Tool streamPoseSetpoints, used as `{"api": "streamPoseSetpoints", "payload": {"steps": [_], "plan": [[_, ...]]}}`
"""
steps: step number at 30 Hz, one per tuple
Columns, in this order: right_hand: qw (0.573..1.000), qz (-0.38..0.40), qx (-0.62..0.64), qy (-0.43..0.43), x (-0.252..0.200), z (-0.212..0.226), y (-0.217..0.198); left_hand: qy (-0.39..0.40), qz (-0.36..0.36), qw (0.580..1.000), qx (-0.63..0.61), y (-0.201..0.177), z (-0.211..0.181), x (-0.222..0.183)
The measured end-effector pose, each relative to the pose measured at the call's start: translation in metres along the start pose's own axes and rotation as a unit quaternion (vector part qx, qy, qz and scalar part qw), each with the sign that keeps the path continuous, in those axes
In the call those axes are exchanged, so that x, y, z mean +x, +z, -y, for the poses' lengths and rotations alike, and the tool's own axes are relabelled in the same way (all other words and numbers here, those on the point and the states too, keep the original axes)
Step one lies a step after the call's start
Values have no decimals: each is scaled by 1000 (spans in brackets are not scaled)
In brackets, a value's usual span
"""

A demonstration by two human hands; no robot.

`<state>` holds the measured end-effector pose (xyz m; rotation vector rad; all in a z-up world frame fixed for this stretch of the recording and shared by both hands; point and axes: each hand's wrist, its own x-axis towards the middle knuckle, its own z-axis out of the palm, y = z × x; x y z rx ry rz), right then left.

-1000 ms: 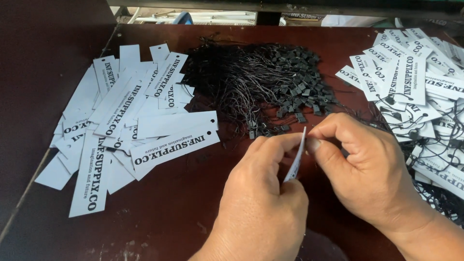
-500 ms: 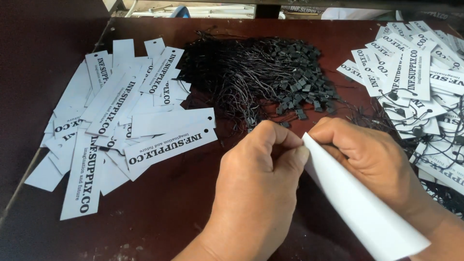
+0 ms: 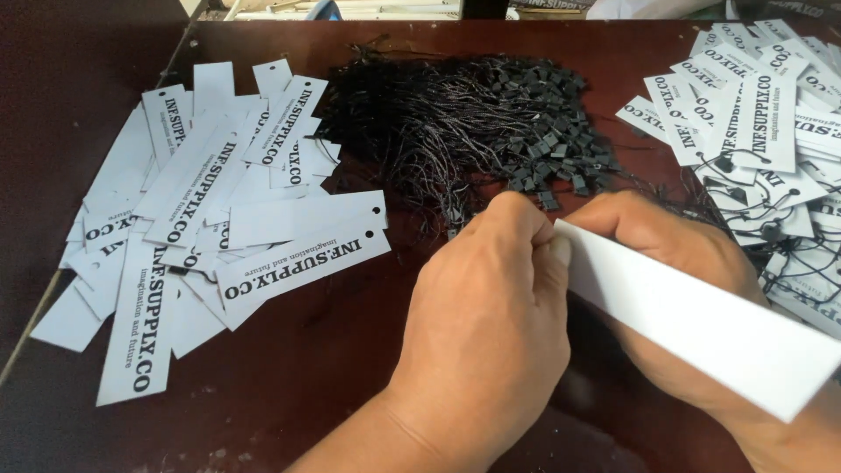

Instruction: Attaching plastic loop fasteners to paper product tags by hand.

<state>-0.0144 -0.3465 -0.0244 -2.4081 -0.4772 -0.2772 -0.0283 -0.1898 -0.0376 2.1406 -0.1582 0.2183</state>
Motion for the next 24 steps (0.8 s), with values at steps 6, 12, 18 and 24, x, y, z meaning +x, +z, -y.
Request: {"api": "streamPoseSetpoints", "payload": {"steps": [6, 12, 18, 24], "plan": [[908, 247, 336, -35, 47, -59, 1, 36, -33, 998, -29, -2, 1, -4], [992, -47, 104, -55, 0, -1, 0, 24, -109, 988, -108, -13, -1, -9], [958, -87, 254, 101, 7, 4, 0, -50, -40, 918, -392, -25, -15, -6], [948, -67, 296, 98, 6, -10, 4, -60, 106, 771, -626, -29, -7, -8]]}}
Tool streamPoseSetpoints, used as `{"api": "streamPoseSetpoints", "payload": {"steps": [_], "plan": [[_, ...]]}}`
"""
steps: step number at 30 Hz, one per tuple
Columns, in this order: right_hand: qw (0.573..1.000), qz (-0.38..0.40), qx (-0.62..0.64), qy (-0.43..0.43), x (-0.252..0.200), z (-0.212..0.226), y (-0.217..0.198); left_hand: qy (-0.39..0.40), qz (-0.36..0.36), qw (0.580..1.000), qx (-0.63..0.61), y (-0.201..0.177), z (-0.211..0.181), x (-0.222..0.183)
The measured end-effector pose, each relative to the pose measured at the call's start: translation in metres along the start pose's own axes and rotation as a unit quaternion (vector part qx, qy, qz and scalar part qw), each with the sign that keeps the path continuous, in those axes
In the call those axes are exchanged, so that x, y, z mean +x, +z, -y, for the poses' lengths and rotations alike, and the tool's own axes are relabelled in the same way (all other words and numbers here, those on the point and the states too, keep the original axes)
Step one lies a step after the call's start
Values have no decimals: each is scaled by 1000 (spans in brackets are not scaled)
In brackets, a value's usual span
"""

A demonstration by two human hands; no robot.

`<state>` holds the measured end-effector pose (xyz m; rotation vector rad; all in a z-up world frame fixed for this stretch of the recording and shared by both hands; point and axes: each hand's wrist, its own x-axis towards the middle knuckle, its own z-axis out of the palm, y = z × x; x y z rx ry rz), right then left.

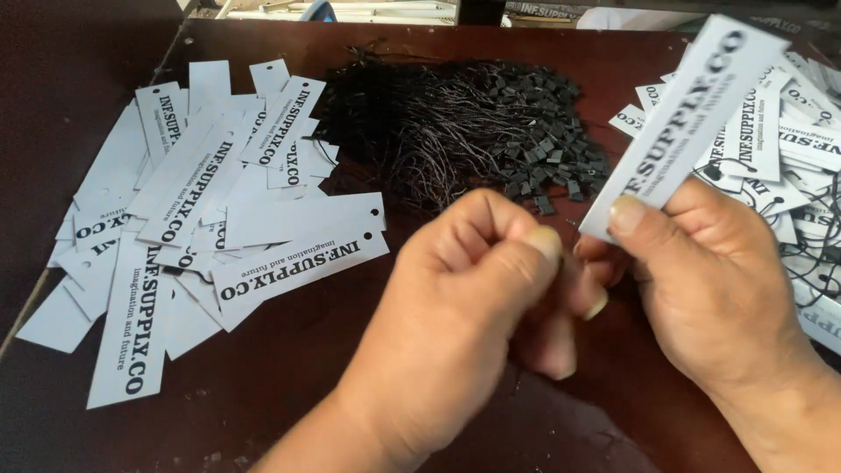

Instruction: Attaching plastic loop fasteners to paper product tags by hand.

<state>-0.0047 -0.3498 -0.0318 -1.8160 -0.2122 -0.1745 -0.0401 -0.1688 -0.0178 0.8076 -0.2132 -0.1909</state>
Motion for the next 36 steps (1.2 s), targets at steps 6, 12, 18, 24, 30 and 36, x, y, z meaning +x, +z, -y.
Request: {"api": "streamPoseSetpoints", "payload": {"steps": [6, 12, 18, 24, 30, 36], "plan": [[987, -143, 71, 33, 3, -3, 2, 70, -82, 888, 448, 7, 17, -8], [984, -172, 38, 10, 3, -3, 2, 100, -48, 744, 659, 7, 33, -13], [986, -166, -5, -16, 3, 2, 2, 122, -69, 701, 699, 6, 34, -14], [973, -222, 55, 19, 6, 5, 2, 85, -36, 687, 721, 9, 32, -14], [957, -257, 110, 70, 11, 7, -9, 178, -4, 661, 729, 3, 38, -15], [951, -292, 60, 80, 4, 5, -36, 182, 17, 659, 730, 1, 41, -12]]}}
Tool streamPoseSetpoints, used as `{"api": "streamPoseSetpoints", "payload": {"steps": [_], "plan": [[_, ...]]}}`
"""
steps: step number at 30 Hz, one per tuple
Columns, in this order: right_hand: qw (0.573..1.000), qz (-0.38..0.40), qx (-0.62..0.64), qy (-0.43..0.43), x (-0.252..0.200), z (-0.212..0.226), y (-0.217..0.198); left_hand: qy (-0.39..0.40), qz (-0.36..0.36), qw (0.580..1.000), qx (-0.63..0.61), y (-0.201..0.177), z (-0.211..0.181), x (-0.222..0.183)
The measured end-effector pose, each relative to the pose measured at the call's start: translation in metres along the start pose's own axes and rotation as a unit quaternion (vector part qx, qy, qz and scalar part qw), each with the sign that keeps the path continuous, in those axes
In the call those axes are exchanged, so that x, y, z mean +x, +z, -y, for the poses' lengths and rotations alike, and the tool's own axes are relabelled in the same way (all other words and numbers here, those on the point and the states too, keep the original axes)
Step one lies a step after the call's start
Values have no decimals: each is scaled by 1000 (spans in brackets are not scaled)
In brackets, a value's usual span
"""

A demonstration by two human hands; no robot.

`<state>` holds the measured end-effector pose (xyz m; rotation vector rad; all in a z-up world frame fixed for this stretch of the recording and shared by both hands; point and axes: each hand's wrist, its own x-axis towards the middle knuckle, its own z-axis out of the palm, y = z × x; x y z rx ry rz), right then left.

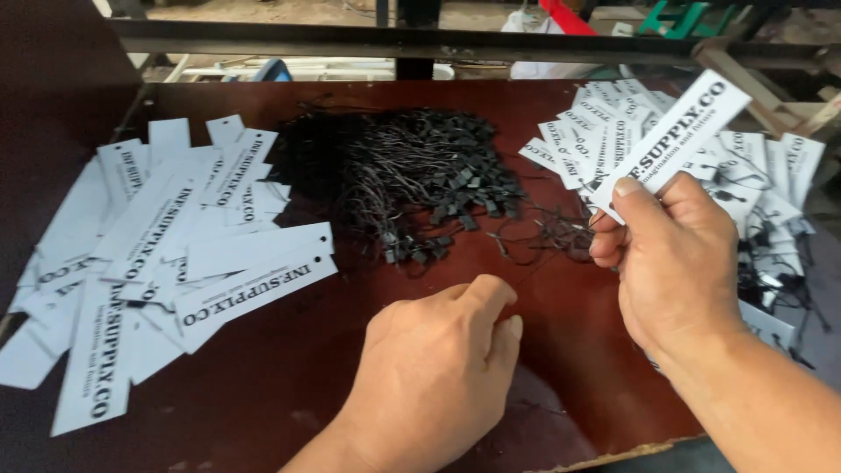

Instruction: Attaching plastic loop fasteners to paper product tags by hand.

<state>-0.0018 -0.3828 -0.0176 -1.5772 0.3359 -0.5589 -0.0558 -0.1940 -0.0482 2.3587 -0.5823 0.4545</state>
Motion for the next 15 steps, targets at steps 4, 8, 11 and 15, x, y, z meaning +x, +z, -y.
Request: {"api": "streamPoseSetpoints", "payload": {"steps": [4, 8, 11, 15], "plan": [[998, 27, -45, 18, -15, 11, 1, 7, -20, 1000, -17, 1, 0, 0], [995, 47, -84, -8, -15, 1, 6, 5, -19, 1000, -16, -1, 1, -1], [998, 32, -48, -17, -8, -5, 4, 12, -38, 999, -8, 2, 2, -4], [998, 55, -29, -1, -10, -1, 3, 14, -34, 999, -10, 0, 3, -3]]}}
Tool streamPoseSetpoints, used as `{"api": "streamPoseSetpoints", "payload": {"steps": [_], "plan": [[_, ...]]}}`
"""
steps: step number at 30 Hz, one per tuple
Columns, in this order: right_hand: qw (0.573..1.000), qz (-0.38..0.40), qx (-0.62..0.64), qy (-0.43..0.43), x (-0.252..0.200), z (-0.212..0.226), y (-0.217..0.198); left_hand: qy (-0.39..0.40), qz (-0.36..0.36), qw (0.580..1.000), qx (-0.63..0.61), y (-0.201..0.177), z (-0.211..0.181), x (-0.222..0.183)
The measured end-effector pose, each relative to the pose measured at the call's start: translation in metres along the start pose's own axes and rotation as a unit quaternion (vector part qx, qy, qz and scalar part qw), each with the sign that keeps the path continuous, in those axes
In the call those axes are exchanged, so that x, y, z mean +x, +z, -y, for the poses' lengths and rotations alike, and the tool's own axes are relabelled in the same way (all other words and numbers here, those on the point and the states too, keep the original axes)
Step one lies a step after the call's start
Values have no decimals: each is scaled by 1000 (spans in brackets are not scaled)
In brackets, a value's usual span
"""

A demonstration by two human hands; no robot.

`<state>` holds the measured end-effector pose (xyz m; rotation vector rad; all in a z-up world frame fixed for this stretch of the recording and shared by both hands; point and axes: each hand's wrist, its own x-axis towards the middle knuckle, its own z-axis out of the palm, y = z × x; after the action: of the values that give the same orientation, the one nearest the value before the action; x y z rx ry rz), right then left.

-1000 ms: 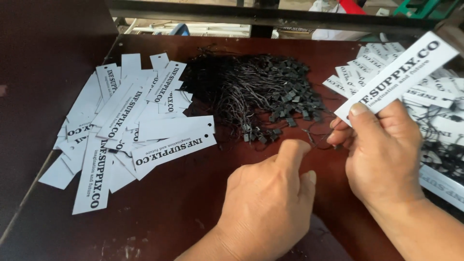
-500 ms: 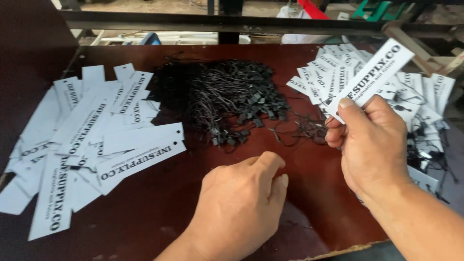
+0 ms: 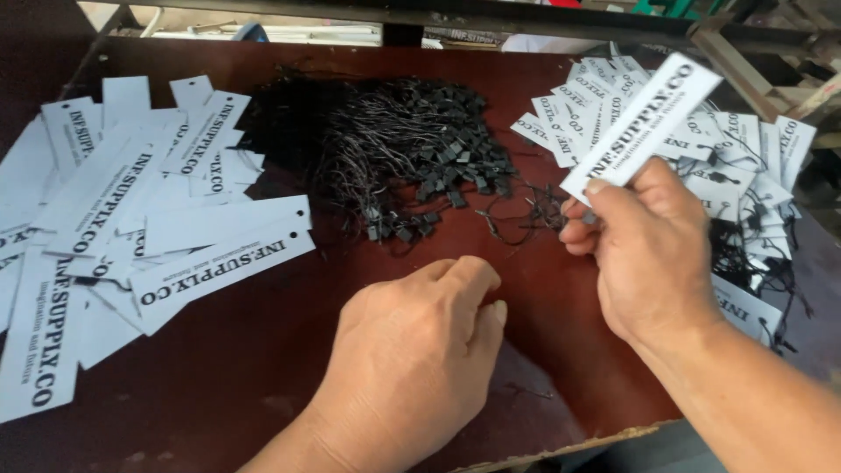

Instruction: Attaching plastic loop fasteners to paper product tags by hand.

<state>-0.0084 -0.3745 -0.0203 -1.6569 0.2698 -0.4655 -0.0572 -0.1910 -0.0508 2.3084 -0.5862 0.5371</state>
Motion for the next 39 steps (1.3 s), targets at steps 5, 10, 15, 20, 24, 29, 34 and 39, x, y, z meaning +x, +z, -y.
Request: {"api": "streamPoseSetpoints", "payload": {"steps": [5, 10, 15, 20, 24, 29, 34, 39], "plan": [[1000, 17, -3, 23, 3, 1, -6, -27, 30, 999, 13, -1, -2, 3], [1000, 18, -4, -4, -1, 0, -6, -54, 59, 997, 17, -2, -4, 4], [999, 22, -4, -28, 0, -5, -8, -107, 108, 988, 16, -4, -7, 8], [1000, -5, -19, -15, -2, -2, -5, -107, 110, 988, 6, -5, -7, 9], [1000, -6, -17, -10, -3, -3, -6, -115, 123, 986, 9, -7, -8, 9], [999, -8, -40, 4, -4, 2, -4, -119, 129, 984, 1, -12, -11, 10], [999, 14, -50, 9, -6, 9, -6, -113, 111, 987, 6, -9, -12, 8], [998, 16, -55, 19, -5, 10, -7, -106, 100, 989, 24, -5, -13, 2]]}}
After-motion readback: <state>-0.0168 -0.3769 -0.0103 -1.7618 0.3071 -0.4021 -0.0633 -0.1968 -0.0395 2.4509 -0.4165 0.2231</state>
